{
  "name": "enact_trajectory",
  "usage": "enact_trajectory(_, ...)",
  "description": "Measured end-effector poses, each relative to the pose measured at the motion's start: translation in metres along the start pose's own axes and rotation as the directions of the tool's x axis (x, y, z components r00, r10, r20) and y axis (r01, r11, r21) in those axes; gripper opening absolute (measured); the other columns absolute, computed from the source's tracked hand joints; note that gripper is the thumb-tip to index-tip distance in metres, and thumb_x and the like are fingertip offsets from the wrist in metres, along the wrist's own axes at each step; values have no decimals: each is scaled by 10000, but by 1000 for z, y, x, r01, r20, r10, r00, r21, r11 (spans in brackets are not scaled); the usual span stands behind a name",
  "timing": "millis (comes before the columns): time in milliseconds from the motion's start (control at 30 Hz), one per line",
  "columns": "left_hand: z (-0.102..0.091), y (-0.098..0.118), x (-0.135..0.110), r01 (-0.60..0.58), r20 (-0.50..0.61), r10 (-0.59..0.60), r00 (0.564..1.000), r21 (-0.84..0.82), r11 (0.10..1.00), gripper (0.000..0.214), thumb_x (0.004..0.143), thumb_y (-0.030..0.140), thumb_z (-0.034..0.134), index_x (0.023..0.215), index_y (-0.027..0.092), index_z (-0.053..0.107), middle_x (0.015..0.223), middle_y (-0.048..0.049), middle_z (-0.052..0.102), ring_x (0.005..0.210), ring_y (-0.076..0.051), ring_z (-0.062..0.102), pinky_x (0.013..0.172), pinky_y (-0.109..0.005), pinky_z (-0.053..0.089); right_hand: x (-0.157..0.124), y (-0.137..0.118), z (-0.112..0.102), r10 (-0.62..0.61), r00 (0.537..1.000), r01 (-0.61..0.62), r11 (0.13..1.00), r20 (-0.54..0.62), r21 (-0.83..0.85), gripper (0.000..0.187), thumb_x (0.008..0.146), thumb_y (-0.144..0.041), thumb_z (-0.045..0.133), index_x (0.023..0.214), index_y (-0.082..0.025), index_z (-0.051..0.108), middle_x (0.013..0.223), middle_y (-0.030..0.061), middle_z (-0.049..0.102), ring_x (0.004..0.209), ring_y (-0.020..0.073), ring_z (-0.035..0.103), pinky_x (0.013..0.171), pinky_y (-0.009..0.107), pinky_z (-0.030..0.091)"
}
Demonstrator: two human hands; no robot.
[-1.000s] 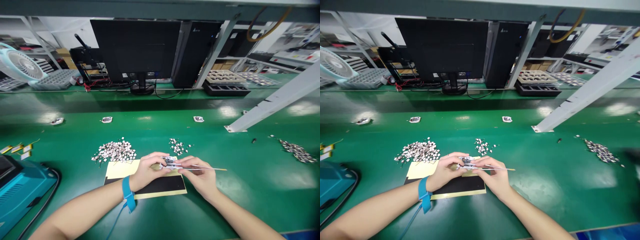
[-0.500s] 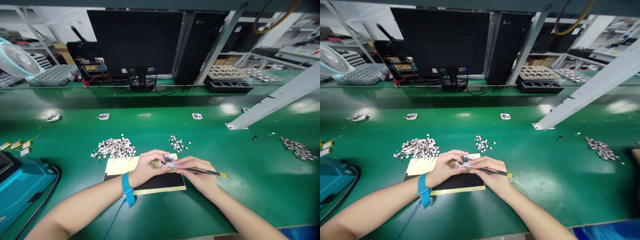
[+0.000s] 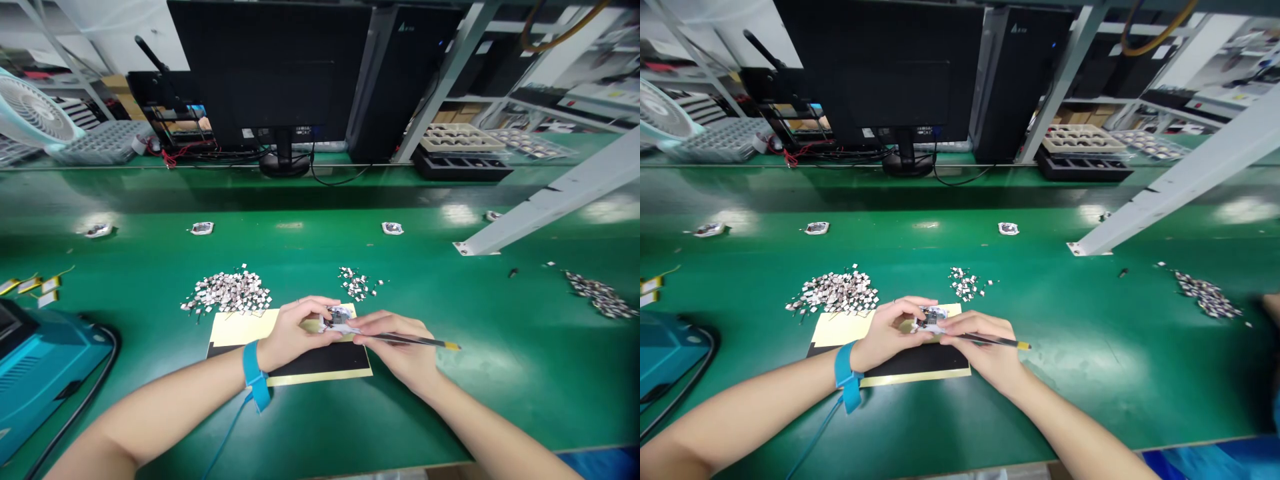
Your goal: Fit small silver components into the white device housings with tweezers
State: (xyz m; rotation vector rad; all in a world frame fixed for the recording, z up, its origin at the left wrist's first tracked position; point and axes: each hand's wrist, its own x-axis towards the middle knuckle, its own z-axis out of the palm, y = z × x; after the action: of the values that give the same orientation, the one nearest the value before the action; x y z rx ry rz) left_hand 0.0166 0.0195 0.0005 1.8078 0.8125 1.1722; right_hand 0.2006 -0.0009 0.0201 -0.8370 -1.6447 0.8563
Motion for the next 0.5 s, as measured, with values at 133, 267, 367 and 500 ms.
enact_trajectory(133,1,-2,-2,10,6,-10,1000,-72,997,206,682,205,680,797,170,514,1037,-104,604,950,-189,584,793,-299,487,0,0,-1,-8,1000,8,1000,5,14,199,647,-62,679,740,-237,666,770,9,691,691,168,654,649,282,545)
enact_trajectory(267,1,-2,-2,5,17,-3,1000,-84,996,223,682,191,681,815,171,503,1048,-105,597,955,-186,581,793,-298,487,-1,1,-2,-2,1000,2,1000,8,15,194,653,-67,675,749,-235,665,780,15,690,699,176,654,652,296,546)
enact_trajectory(367,1,-2,-3,17,21,-15,1000,-105,994,231,683,191,680,830,171,502,1057,-111,593,958,-193,583,778,-293,495,-2,1,-2,-22,1000,22,1000,9,14,212,654,-50,669,754,-237,663,783,12,690,702,173,654,654,294,545)
enact_trajectory(500,2,-3,-4,47,21,-44,999,-187,981,282,684,193,678,888,174,485,1071,-115,584,982,-195,574,751,-279,513,-2,3,-2,-58,998,57,998,24,27,252,656,-27,662,788,-242,656,808,14,686,724,172,652,667,299,543)
